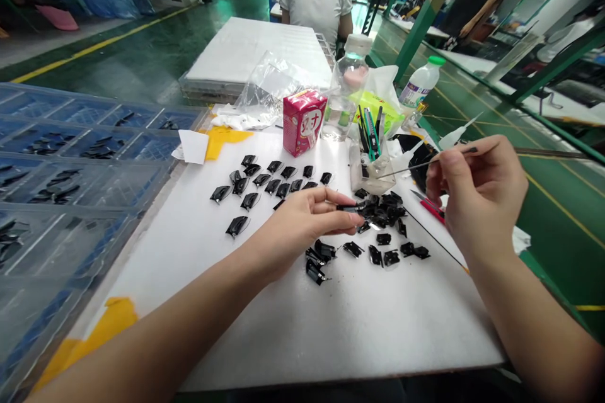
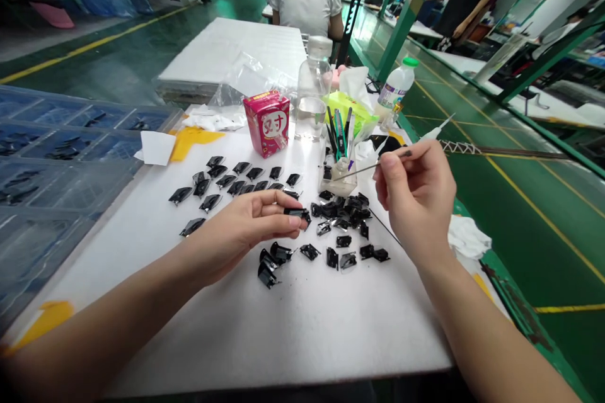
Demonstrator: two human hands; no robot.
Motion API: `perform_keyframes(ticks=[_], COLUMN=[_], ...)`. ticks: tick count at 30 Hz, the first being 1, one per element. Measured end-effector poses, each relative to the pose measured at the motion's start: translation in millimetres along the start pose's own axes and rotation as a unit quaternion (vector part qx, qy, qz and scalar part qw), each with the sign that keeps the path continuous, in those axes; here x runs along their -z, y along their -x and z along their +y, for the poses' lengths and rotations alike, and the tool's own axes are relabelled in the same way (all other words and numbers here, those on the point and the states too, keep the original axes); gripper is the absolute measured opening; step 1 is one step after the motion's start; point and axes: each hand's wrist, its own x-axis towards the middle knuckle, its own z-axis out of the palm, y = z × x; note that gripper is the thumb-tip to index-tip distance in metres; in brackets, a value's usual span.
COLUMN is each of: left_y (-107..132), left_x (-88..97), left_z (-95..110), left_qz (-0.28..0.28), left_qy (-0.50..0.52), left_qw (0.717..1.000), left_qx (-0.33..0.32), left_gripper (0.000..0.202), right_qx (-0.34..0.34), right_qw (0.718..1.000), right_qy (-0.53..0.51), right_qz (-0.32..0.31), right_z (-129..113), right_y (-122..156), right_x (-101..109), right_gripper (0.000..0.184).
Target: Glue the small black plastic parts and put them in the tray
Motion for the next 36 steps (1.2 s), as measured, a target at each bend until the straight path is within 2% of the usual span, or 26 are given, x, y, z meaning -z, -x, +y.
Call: perform_keyframes(ticks=[4,11,13,17,23,26,28,30,32,33,34,36], left_y=[0,1,2,2,0,0,1,2,2,2,2,1], left_x=[-2.0,-0.5,1.3,3.8,4.7,2.4,0.6,-0.3,-0.1,0.3,0.7,1.4], left_z=[-4,-1,2,6,4,4,5,6,7,7,6,5], left_qz=[-0.030,-0.016,-0.004,0.005,0.012,0.016,0.013,0.016,0.024,0.027,0.030,0.037], left_qy=[0.050,0.033,0.026,0.023,0.027,0.044,0.054,0.061,0.070,0.075,0.079,0.083], left_qw=[0.997,0.998,0.998,0.998,0.999,0.998,0.998,0.998,0.997,0.997,0.996,0.996], left_qx=[0.048,0.047,0.052,0.055,0.037,0.029,0.023,0.016,0.005,-0.002,-0.011,-0.024], left_gripper=[0.027,0.022,0.020,0.019,0.020,0.021,0.022,0.022,0.023,0.023,0.023,0.022], right_qx=[0.074,0.134,0.120,0.062,0.013,-0.010,-0.011,0.008,0.031,0.035,0.035,0.044], right_qw=[0.995,0.984,0.984,0.982,0.977,0.976,0.979,0.984,0.985,0.982,0.970,0.899], right_qy=[0.043,0.099,0.122,0.169,0.189,0.191,0.181,0.162,0.156,0.166,0.189,0.277], right_qz=[0.046,0.061,0.041,-0.051,-0.095,-0.101,-0.097,-0.070,-0.062,-0.086,-0.149,-0.336], right_z=[1,5,6,12,19,23,21,16,6,0,-5,-12], right_y=[-6,-7,-9,-14,-16,-20,-22,-18,-6,2,12,33], right_x=[-4,-7,-5,-4,-5,-4,-3,-2,-2,-2,-2,-4], right_gripper=[0.021,0.017,0.014,0.012,0.015,0.013,0.019,0.030,0.033,0.030,0.027,0.013])
